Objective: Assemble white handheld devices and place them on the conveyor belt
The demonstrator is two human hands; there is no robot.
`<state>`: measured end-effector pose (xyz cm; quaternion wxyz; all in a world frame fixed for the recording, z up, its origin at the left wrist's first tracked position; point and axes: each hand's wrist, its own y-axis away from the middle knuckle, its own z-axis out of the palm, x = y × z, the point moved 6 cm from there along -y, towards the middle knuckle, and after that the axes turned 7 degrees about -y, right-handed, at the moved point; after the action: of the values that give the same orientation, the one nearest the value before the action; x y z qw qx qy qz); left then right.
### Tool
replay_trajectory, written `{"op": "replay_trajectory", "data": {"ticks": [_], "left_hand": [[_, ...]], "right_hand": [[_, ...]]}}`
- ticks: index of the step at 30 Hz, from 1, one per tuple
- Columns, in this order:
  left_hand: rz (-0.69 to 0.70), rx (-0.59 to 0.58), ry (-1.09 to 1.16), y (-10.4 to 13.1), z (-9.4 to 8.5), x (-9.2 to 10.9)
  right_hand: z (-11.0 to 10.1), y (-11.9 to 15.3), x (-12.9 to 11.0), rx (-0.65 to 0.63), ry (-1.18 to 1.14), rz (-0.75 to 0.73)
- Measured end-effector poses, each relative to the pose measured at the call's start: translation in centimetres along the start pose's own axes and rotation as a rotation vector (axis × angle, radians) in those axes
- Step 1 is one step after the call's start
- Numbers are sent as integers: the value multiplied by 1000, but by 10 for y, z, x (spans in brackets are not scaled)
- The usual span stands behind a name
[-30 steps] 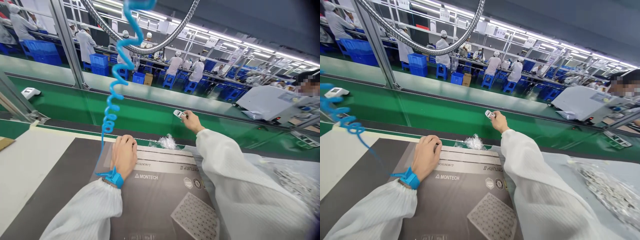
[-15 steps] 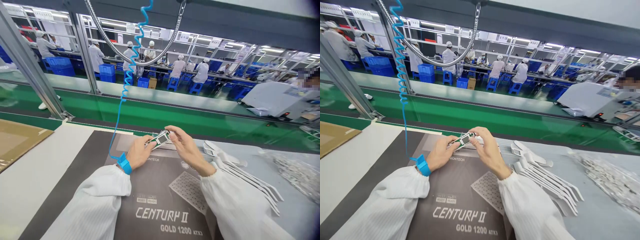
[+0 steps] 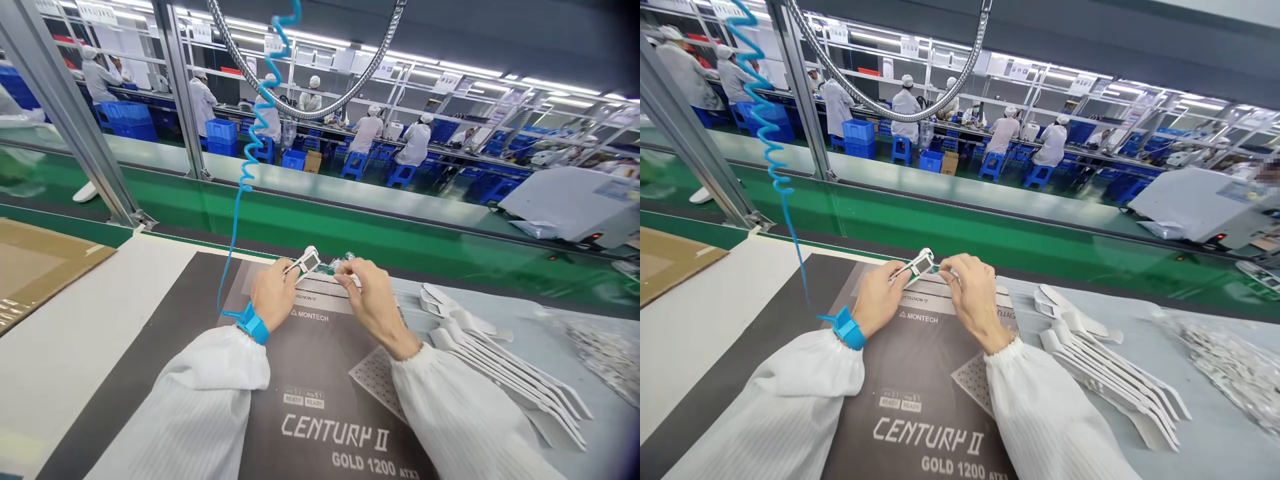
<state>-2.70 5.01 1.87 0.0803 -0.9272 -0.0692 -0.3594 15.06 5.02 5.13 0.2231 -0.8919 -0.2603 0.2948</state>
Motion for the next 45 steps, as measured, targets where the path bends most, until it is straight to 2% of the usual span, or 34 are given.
{"op": "replay_trajectory", "data": {"ticks": [4, 7, 9, 12, 14, 17, 19, 21, 24, 28, 30, 32, 35, 38, 41, 43, 45], "left_hand": [[120, -50, 4, 5, 5, 8], [161, -64, -9, 7, 9, 11], [127, -43, 2, 4, 9, 7], [-10, 34, 1, -5, 3, -8], [-82, 50, 25, -9, 0, -17], [-99, 16, 109, -11, -1, -21], [-89, -4, 161, -11, -1, -20], [-90, -14, 209, -11, 1, -21], [-118, -15, 251, -12, 4, -26], [-142, -41, 299, -14, 10, -31], [-150, -65, 337, -13, 12, -30], [-160, -93, 395, -12, 14, -28], [-167, -132, 527, -9, 15, -22], [-168, -160, 634, -7, 14, -17], [-177, -204, 735, -4, 15, -12], [-179, -239, 796, -2, 17, -8], [-162, -257, 825, 0, 18, -3]], "right_hand": [[10, -23, 0, 30, 137, -92], [15, -22, -6, 36, 267, -127], [16, -15, -12, 8, 278, -154], [16, -7, -12, -62, 192, -168], [16, -11, 4, -78, 157, -41], [25, -18, 45, -138, 260, 264], [32, -21, 62, -177, 335, 336], [32, -22, 70, -189, 361, 323], [10, -17, 82, -228, 322, 358], [-59, -7, 122, -308, 325, 494], [-88, -2, 146, -392, 305, 520], [-101, 7, 165, -511, 241, 516], [-104, 21, 180, -602, 150, 496], [-111, 26, 186, -533, 120, 504], [-134, 16, 185, -393, 124, 548], [-150, 2, 178, -286, 118, 574], [-157, -13, 163, -181, 84, 594]]}}
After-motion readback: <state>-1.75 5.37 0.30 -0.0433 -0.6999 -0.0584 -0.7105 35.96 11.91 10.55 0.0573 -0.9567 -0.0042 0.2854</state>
